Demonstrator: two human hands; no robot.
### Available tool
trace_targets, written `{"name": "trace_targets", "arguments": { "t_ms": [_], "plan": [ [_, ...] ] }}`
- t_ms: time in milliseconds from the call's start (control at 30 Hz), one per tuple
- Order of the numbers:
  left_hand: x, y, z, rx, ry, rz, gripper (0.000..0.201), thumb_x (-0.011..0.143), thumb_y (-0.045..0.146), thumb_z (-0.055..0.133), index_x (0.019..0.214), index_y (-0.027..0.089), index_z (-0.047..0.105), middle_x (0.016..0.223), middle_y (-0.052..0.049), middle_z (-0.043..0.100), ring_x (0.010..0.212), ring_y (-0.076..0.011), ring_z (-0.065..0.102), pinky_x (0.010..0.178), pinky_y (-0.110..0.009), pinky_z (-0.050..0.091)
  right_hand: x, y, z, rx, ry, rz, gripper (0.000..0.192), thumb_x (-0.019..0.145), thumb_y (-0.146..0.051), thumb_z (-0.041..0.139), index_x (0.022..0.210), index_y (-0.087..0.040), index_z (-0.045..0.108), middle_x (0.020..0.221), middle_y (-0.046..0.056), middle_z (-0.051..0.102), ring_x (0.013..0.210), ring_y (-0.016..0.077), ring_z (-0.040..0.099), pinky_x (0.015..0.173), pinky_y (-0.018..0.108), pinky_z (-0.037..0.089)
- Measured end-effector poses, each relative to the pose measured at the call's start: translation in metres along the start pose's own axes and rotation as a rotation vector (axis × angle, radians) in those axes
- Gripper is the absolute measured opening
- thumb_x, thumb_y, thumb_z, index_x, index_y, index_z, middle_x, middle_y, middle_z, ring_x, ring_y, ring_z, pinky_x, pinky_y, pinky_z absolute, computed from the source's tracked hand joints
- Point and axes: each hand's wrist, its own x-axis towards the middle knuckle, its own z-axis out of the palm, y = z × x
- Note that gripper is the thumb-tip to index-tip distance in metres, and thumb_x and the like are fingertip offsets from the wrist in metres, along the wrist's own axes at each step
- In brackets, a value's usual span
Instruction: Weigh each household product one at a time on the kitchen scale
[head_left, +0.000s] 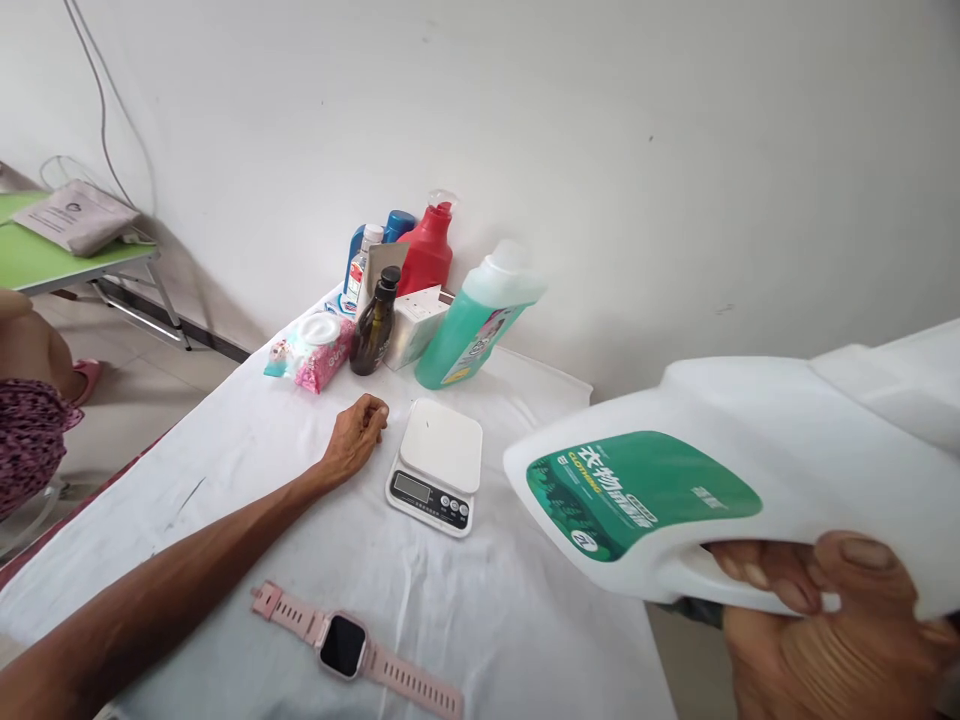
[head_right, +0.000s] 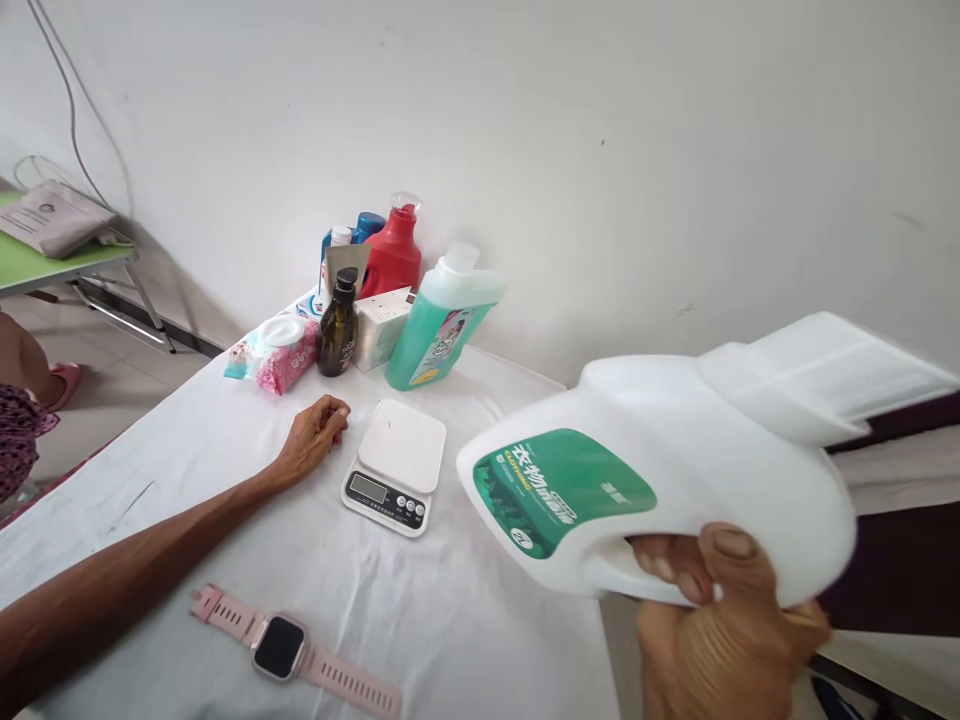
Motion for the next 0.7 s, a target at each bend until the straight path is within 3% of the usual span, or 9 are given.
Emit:
{"name": "trace_targets", "arguments": {
  "t_ms": [167, 300, 467, 700],
  "plan": [
    [0.002, -0.003, 0.001, -0.026, 0.022, -0.022, 0.028, 0.096, 0.05, 0.052, 0.093, 0.023, 0.059, 0.07, 0.002, 0.062, 0.056, -0.0142, 0.058, 0.059, -0.028, 0.047, -0.01, 0.023, 0.045, 0.035, -0.215, -0.011, 0.052, 0.051, -0.033, 0.089, 0.045, -0.026, 0.038, 0.039, -0.009, 0.027, 0.038, 0.007, 0.024, 0.038, 0.029, 0.029],
    [0.001, -0.002, 0.002, 0.002, 0.026, 0.004, 0.024, 0.098, 0.045, 0.05, 0.094, 0.023, 0.058, 0.067, 0.003, 0.059, 0.058, -0.0148, 0.059, 0.062, -0.028, 0.047, -0.015, 0.039, 0.068, 0.053, -0.337, 0.007, 0.056, 0.051, -0.038, 0.094, 0.048, -0.024, 0.039, 0.038, -0.01, 0.028, 0.037, 0.0054, 0.027, 0.039, 0.027, 0.031],
    [0.001, 0.0, 0.003, -0.018, 0.038, -0.036, 0.023, 0.098, 0.044, 0.048, 0.098, 0.024, 0.057, 0.067, 0.004, 0.058, 0.056, -0.0149, 0.056, 0.061, -0.029, 0.045, -0.015, 0.05, 0.086, 0.076, -0.377, 0.049, 0.053, 0.05, -0.035, 0.096, 0.048, -0.022, 0.045, 0.039, -0.011, 0.03, 0.036, 0.0042, 0.027, 0.04, 0.025, 0.033],
    [0.001, 0.001, 0.003, -0.015, 0.033, -0.038, 0.022, 0.099, 0.044, 0.047, 0.097, 0.024, 0.056, 0.06, 0.006, 0.054, 0.056, -0.0159, 0.056, 0.061, -0.029, 0.042, -0.014, 0.07, 0.099, 0.084, -0.408, 0.078, 0.062, 0.049, -0.044, 0.097, 0.043, -0.023, 0.039, 0.038, -0.011, 0.029, 0.036, 0.006, 0.029, 0.039, 0.026, 0.031]
  ]
}}
